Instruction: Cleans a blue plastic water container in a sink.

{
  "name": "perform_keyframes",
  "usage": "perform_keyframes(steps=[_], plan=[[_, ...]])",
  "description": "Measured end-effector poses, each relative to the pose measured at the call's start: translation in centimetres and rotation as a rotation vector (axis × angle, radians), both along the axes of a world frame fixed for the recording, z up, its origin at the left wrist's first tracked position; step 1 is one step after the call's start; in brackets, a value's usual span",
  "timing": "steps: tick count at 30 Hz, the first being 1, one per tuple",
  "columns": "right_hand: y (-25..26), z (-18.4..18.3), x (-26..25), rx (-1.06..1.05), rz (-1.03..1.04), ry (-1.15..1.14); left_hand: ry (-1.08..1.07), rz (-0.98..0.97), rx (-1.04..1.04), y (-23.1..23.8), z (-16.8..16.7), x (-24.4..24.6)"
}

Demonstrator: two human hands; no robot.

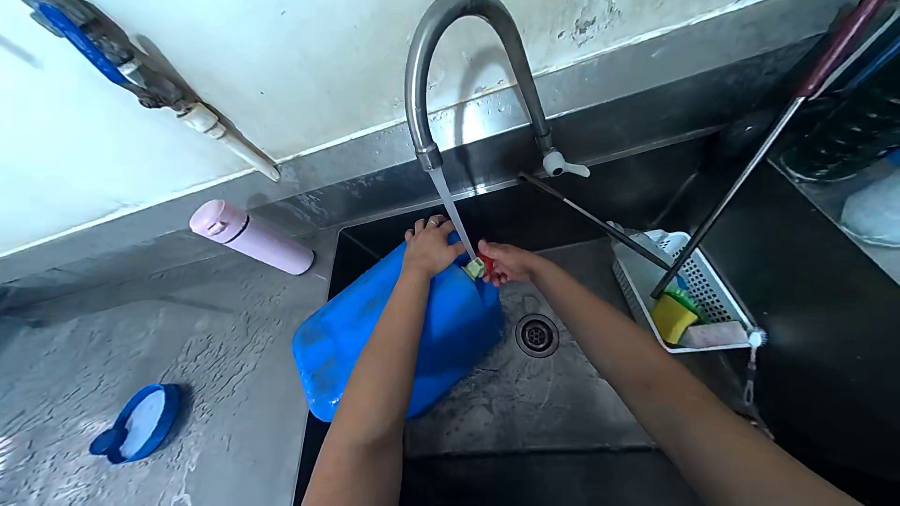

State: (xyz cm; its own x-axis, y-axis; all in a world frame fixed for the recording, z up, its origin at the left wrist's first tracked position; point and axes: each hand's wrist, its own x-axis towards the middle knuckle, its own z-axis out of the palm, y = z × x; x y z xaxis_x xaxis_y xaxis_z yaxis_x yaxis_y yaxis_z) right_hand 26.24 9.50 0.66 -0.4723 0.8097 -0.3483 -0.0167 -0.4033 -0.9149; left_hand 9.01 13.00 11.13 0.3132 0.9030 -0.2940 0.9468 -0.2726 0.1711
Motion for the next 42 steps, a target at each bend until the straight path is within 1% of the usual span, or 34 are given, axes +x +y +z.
perform_keyframes(steps=[3, 6, 8, 10, 13, 14, 15, 17, 18, 21, 24, 26, 28, 30, 31, 33, 36, 38, 40, 42], plan=[[0.0, -0.1, 0.0, -0.018, 0.032, 0.168, -0.016, 0.005, -0.003, 0.0, 0.1, -0.1], [0.2, -0.6, 0.0, -0.033, 0.012, 0.329, -0.017, 0.02, -0.007, 0.0, 0.3, -0.1], [0.3, -0.4, 0.0, -0.024, 0.02, 0.347, -0.027, 0.032, -0.01, 0.1, 0.3, -0.2], [0.3, -0.2, -0.1, -0.017, 0.037, 0.241, -0.031, 0.033, -0.007, -0.1, 0.3, -0.2], [0.0, 1.4, -1.7, -0.11, -0.044, -0.036, -0.013, 0.029, -0.002, -0.5, 0.5, -0.1], [0.0, 1.6, -1.8, -0.116, -0.033, -0.081, -0.011, 0.033, -0.005, -0.6, 0.5, -0.2], [0.2, 1.5, -1.4, -0.093, 0.014, -0.067, -0.014, 0.035, -0.005, -0.7, 0.4, -0.2], [0.8, 1.2, -0.1, -0.064, 0.113, 0.092, -0.014, 0.038, -0.001, -0.6, 0.4, -0.3], [0.8, 0.8, -0.1, -0.045, 0.099, 0.093, -0.02, 0.04, 0.003, -0.7, 0.4, -0.2], [0.3, 0.8, -1.0, -0.071, 0.001, -0.025, -0.029, 0.037, 0.007, -0.7, 0.3, 0.3], [0.2, 0.9, 0.6, -0.003, 0.1, 0.1, -0.012, 0.034, 0.005, -0.4, 0.3, 0.6], [-0.3, 0.6, 0.1, 0.049, 0.064, 0.046, 0.002, 0.026, 0.007, -0.4, 0.1, 0.9], [-0.5, 1.1, -0.1, -0.016, 0.035, 0.013, 0.013, 0.019, 0.006, -0.4, 0.1, 1.0], [-0.5, 0.9, 0.2, -0.04, 0.043, 0.114, 0.01, 0.025, 0.004, -0.3, 0.2, 1.1], [-0.6, 0.8, -0.3, -0.007, -0.005, 0.087, 0.015, 0.028, 0.004, -0.3, 0.2, 1.1], [-1.0, 1.9, -1.4, 0.005, -0.076, -0.047, 0.027, 0.027, 0.013, -0.4, 0.3, 1.3], [-1.1, 4.1, -1.8, -0.095, 0.009, -0.255, 0.057, 0.004, 0.014, -1.0, 0.3, 1.3], [-0.8, 4.6, -1.4, -0.169, 0.059, -0.289, 0.043, -0.024, 0.023, -1.3, 0.0, 1.3], [-0.9, 3.9, -0.7, -0.183, 0.094, -0.225, 0.037, -0.037, 0.018, -1.5, -0.1, 1.2], [-1.8, 3.2, 0.0, -0.128, 0.117, -0.088, 0.039, -0.037, 0.009, -1.7, 0.3, 1.2]])
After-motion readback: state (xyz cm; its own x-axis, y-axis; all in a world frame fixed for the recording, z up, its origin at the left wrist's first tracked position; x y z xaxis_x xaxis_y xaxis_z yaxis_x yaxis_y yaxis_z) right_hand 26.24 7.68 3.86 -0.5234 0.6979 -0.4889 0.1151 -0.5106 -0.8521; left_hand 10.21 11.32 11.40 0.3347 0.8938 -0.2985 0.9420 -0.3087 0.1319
